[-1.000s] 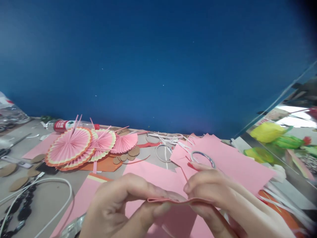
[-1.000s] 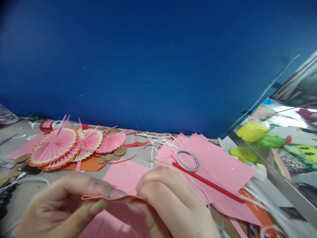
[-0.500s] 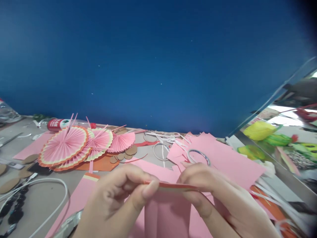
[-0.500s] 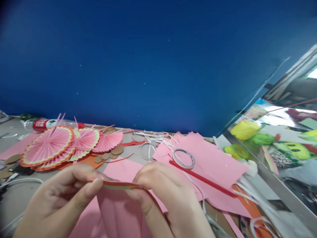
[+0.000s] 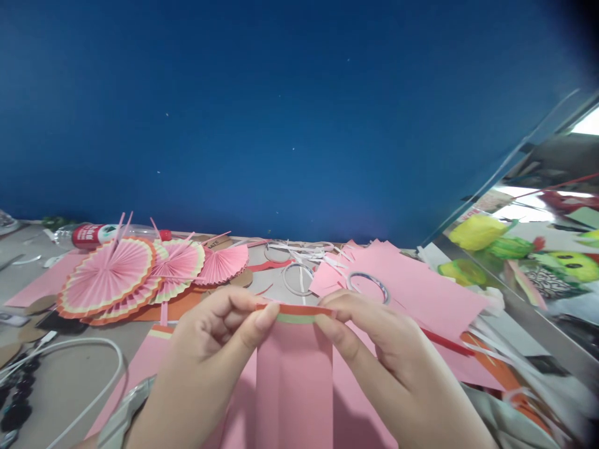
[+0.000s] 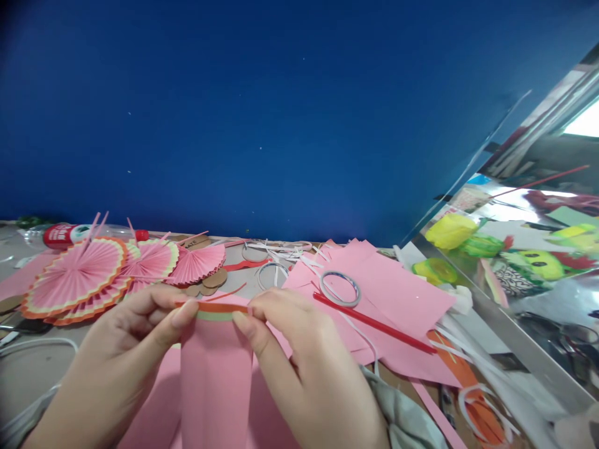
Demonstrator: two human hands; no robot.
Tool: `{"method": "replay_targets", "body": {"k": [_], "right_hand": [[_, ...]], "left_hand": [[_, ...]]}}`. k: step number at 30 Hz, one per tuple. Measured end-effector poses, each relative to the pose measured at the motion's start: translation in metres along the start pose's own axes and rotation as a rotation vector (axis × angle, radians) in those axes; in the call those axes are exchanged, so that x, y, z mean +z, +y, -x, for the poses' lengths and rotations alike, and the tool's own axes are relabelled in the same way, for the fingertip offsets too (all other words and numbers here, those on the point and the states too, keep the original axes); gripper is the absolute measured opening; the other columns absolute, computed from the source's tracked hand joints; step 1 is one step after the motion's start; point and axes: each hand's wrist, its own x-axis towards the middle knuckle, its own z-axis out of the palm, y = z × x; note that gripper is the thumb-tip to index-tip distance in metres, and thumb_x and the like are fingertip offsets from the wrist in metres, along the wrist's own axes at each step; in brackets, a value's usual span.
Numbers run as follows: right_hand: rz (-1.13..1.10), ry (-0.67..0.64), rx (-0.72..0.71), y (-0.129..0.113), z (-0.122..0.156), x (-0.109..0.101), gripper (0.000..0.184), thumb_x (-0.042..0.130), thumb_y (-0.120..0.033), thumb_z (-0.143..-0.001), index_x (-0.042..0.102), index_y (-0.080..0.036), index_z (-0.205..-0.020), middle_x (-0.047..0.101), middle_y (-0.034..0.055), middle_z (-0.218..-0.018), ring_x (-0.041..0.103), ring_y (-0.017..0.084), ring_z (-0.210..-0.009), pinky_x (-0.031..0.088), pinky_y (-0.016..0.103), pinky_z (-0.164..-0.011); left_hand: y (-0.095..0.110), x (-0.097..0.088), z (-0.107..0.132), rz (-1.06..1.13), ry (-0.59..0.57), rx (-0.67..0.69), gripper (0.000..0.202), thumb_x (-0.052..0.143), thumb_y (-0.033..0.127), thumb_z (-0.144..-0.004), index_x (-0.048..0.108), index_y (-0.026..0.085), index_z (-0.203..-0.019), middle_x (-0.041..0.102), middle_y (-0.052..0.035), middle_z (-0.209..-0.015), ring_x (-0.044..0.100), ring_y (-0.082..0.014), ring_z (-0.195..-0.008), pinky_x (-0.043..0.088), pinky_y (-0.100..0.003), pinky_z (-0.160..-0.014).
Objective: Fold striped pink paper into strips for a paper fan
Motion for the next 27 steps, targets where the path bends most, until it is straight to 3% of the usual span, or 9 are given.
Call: {"method": "replay_targets", "body": {"k": [4,9,11,13,15,17,20,24,27], "right_hand": [[-0.005,-0.023,0.081,0.003,-0.003,0.003,0.025,0.041,-0.026,-0.092,0.051,-0.019,-0.071,0.051,-0.0038,-0.062,0.049,0.01,-0.057,0.039,0.021,-0.054],[0.012,0.003,0.15,0.005,-0.006,0.003,0.032,0.04,-0.03,-0.093,0.043,-0.02,-0.063,0.045,-0.0046,-0.057,0.045,0.009,-0.052,0.036,0.02,-0.048],[0.028,-0.012,0.161,0.007,-0.006,0.002,0.027,0.041,-0.03,-0.092,0.046,-0.02,-0.068,0.049,-0.0036,-0.063,0.049,0.01,-0.057,0.037,0.021,-0.05],[0.03,-0.022,0.162,0.009,-0.005,0.001,0.012,0.046,-0.031,-0.09,0.052,-0.023,-0.083,0.057,-0.002,-0.079,0.054,0.012,-0.073,0.041,0.022,-0.059],[0.026,-0.069,0.161,0.011,-0.004,0.0,0.009,0.048,-0.032,-0.089,0.052,-0.025,-0.093,0.059,-0.0021,-0.089,0.054,0.013,-0.084,0.042,0.024,-0.069],[0.025,-0.159,0.162,0.011,-0.004,0.001,0.013,0.043,-0.033,-0.091,0.052,-0.024,-0.086,0.058,-0.0037,-0.082,0.054,0.012,-0.079,0.041,0.025,-0.069],[0.033,-0.257,0.149,0.009,-0.004,0.002,0.022,0.038,-0.031,-0.094,0.049,-0.022,-0.077,0.055,-0.0049,-0.072,0.051,0.011,-0.069,0.037,0.025,-0.063],[0.007,-0.284,0.114,0.009,-0.004,-0.001,0.021,0.039,-0.031,-0.094,0.048,-0.022,-0.077,0.052,-0.0056,-0.068,0.049,0.01,-0.065,0.036,0.023,-0.062],[-0.084,-0.248,0.09,0.01,-0.003,-0.005,0.021,0.038,-0.028,-0.095,0.048,-0.023,-0.078,0.051,-0.0059,-0.069,0.048,0.009,-0.065,0.037,0.02,-0.061]], "left_hand": [[-0.003,0.001,-0.005,-0.043,-0.046,-0.061,0.022,0.06,0.039,-0.08,0.059,0.017,-0.075,0.055,0.0029,-0.063,0.047,-0.0079,-0.057,0.04,-0.016,-0.053],[-0.009,0.0,-0.011,-0.079,-0.194,-0.114,0.032,0.046,0.045,-0.087,0.053,0.018,-0.071,0.049,0.0031,-0.064,0.046,-0.0099,-0.06,0.041,-0.02,-0.057],[-0.013,-0.001,-0.011,-0.186,-0.22,-0.058,0.034,0.043,0.045,-0.088,0.05,0.018,-0.069,0.045,0.0037,-0.063,0.043,-0.0094,-0.059,0.037,-0.019,-0.055],[-0.015,-0.001,-0.011,-0.318,-0.232,0.025,0.032,0.044,0.043,-0.089,0.049,0.018,-0.069,0.043,0.0045,-0.062,0.04,-0.0089,-0.057,0.033,-0.019,-0.052],[-0.016,0.0,-0.009,-0.416,-0.279,0.094,0.031,0.044,0.041,-0.089,0.05,0.018,-0.069,0.045,0.0048,-0.062,0.04,-0.0087,-0.057,0.031,-0.02,-0.052],[-0.016,0.001,-0.007,-0.462,-0.32,0.135,0.031,0.043,0.039,-0.09,0.049,0.018,-0.068,0.047,0.0049,-0.062,0.042,-0.0085,-0.058,0.032,-0.02,-0.053],[-0.016,0.001,-0.007,-0.439,-0.346,0.14,0.031,0.044,0.037,-0.09,0.046,0.018,-0.065,0.046,0.0054,-0.061,0.041,-0.008,-0.057,0.031,-0.019,-0.052],[-0.015,0.002,-0.007,-0.329,-0.371,0.098,0.03,0.048,0.035,-0.089,0.047,0.018,-0.064,0.042,0.006,-0.059,0.038,-0.0072,-0.055,0.03,-0.017,-0.05],[-0.013,0.003,-0.005,-0.234,-0.396,0.076,0.022,0.048,0.033,-0.089,0.055,0.02,-0.072,0.049,0.0055,-0.064,0.044,-0.0075,-0.059,0.035,-0.016,-0.053]]}}
